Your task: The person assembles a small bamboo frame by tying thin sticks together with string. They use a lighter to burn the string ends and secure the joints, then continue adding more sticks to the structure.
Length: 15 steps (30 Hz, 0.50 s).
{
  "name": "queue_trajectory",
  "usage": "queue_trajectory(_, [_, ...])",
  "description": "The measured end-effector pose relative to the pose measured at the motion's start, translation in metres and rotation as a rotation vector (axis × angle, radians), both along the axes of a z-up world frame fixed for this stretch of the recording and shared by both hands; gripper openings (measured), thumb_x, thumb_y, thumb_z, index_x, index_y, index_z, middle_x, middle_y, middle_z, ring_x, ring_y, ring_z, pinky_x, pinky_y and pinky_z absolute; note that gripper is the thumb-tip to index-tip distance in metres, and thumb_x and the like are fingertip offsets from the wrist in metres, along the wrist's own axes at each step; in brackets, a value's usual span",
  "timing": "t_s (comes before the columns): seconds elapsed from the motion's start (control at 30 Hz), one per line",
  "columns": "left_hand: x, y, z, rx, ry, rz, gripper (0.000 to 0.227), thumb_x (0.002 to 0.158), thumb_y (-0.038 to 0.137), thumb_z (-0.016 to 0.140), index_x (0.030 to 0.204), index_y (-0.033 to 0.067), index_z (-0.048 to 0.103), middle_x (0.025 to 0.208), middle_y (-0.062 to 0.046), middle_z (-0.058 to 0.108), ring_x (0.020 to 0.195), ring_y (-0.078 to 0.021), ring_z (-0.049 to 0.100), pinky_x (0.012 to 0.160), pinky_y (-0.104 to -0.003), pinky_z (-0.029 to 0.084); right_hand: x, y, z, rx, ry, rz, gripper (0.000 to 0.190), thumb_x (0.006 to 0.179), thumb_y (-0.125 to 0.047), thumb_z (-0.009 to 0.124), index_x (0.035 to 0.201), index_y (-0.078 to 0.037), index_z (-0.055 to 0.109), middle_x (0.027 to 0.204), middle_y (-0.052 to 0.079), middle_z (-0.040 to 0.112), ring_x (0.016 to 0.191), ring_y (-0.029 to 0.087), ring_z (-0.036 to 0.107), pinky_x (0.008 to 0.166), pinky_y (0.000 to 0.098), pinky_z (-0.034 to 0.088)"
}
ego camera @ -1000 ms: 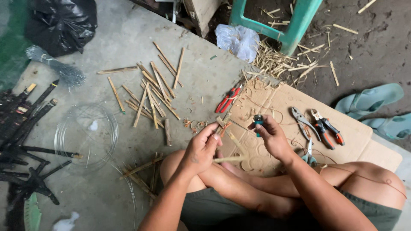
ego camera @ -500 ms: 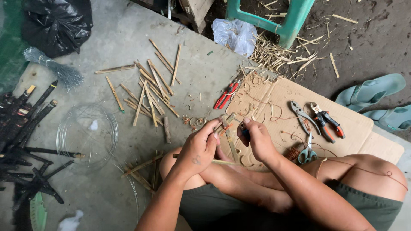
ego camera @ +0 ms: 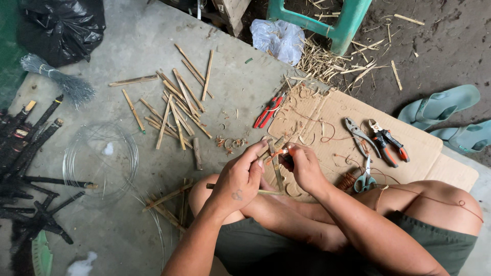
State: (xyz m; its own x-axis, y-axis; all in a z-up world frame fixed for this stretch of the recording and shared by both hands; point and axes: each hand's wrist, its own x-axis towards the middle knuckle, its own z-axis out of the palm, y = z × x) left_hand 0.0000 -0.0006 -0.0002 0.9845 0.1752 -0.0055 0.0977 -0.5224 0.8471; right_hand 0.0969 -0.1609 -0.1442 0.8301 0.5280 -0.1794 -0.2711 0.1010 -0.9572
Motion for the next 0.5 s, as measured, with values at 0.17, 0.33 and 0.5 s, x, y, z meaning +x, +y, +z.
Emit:
queue_trajectory(0.17, [-0.0007,-0.0012,-0.0013,-0.009,-0.026,-0.017,0.043,0.1,0.006,0.052,0.142,0.006,0.054,0.122,-0.02,0.072,0.101,-0.0302,0.076,0.085,-0.038,0.059,0.0003,0.0023,0.0001,-0.039,0.047,-0.026,0.044,0.102,-0.03,0.041,0.08,0.0,0.062,0.067,0.005,0.058,0.06,0.014,0.048,0.056,0.0304,0.041])
queue_trajectory(0.33, [-0.0018,-0.0017,0.0003,-0.006,0.012,-0.011,0.044,0.099,0.007,0.052,0.143,0.0077,0.054,0.121,-0.019,0.073,0.101,-0.0296,0.076,0.085,-0.037,0.058,-0.0016,0.0011,0.0019,-0.043,0.046,-0.021,0.044,0.103,-0.031,0.041,0.08,0.0,0.061,0.068,0.005,0.057,0.061,0.013,0.047,0.056,0.0304,0.04])
queue_trajectory(0.5, [-0.0016,-0.0009,0.0003,-0.025,0.013,-0.004,0.044,0.099,0.007,0.051,0.143,0.0083,0.054,0.123,-0.018,0.073,0.101,-0.0283,0.076,0.084,-0.037,0.059,-0.0023,0.0,0.0062,-0.029,0.016,0.006,0.042,0.101,-0.031,0.038,0.082,-0.003,0.062,0.07,0.003,0.058,0.062,0.012,0.048,0.057,0.0291,0.041])
